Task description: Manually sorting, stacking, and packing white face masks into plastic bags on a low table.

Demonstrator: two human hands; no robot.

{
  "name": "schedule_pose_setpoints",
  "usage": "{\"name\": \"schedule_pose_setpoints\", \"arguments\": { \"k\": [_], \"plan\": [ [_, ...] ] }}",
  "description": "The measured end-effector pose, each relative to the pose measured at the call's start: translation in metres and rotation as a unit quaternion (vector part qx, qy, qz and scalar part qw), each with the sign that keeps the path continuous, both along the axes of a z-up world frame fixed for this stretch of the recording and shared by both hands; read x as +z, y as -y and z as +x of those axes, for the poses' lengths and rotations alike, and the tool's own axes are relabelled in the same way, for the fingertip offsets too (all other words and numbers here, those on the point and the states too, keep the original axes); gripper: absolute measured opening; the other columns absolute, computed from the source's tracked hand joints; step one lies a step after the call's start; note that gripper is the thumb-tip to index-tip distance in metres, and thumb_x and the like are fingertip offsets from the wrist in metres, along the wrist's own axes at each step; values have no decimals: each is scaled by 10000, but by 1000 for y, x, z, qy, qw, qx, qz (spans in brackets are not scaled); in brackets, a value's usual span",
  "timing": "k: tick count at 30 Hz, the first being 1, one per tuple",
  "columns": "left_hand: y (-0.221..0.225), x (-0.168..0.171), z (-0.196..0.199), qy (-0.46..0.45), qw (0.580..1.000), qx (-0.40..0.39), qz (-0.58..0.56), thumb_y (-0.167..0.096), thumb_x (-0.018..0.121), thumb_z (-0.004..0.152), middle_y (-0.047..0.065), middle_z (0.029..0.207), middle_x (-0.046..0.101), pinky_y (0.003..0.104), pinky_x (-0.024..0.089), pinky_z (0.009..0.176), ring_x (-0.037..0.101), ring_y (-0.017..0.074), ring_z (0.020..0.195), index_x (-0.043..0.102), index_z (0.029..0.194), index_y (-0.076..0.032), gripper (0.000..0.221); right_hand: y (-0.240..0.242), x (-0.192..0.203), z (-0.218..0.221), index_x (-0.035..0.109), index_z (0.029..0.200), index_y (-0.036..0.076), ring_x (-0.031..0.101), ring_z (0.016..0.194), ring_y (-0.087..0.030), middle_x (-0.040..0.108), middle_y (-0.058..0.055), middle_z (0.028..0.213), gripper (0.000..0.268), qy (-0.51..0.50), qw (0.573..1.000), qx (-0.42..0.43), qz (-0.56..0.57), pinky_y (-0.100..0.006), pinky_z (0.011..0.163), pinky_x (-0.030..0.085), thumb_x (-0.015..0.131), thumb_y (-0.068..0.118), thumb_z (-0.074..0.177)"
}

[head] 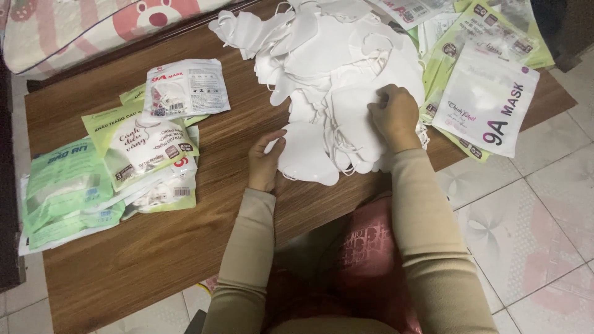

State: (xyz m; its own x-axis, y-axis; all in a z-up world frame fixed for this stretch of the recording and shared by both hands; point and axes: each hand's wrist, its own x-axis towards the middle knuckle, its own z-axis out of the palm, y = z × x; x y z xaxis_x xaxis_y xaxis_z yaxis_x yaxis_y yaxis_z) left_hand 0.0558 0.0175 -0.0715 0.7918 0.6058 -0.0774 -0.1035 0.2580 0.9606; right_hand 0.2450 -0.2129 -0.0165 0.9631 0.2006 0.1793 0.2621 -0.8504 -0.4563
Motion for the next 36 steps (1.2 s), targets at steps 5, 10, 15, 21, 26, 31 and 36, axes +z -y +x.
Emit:
{"name": "schedule_pose_setpoints", "arguments": {
  "k": [5,10,15,21,26,31,36],
  "plan": [
    [3,6,-2,-8,1000,-5,-6,-61,700,969,145,1199,669,417,530,1040,615,227,1171,741,1145,-49,182,-8,17,-1,746,1133,42,700,930,-309,713,-150,969,324,-25,999,-3,-44,-419,800,536,826,117,828],
    [4,7,-1,-6,1000,-10,-5,-49,698,966,159,1210,659,428,515,1053,598,245,1198,737,1143,-37,182,-9,13,2,761,1057,40,685,891,-326,710,-149,909,228,-28,998,13,-48,-422,778,508,802,100,841],
    [5,9,-1,2,1000,1,-3,-39,677,975,159,1195,652,435,503,1070,587,239,1197,736,1137,-32,173,-5,27,-5,725,1048,-5,667,908,-412,698,-207,910,164,-27,998,41,41,-489,783,507,734,93,917],
    [7,10,3,-22,998,36,-46,-226,645,1025,101,1066,675,328,569,921,645,175,1008,761,1090,-51,220,-11,69,-43,624,1090,90,607,841,-133,645,-15,919,182,-145,893,108,413,-219,748,509,721,64,937],
    [3,8,3,-26,995,36,-89,-379,647,1008,71,1000,700,285,592,839,671,145,909,752,1061,-67,334,-35,54,-64,683,1077,129,642,897,-268,695,-155,969,214,-213,905,191,314,-375,789,528,779,117,886],
    [-6,-12,8,-25,995,31,-93,-451,660,986,84,938,718,303,617,759,701,168,832,749,1070,-74,397,-59,1,-51,695,1041,85,645,698,-209,705,-139,896,210,-253,901,206,287,-322,603,552,784,54,854],
    [4,0,5,-4,997,40,-62,-178,755,940,112,933,716,278,620,730,713,179,829,725,1119,-40,228,-70,-5,-61,722,1070,135,700,982,-324,725,-136,999,241,-233,922,212,226,-455,845,566,816,126,848]
  ]
}}
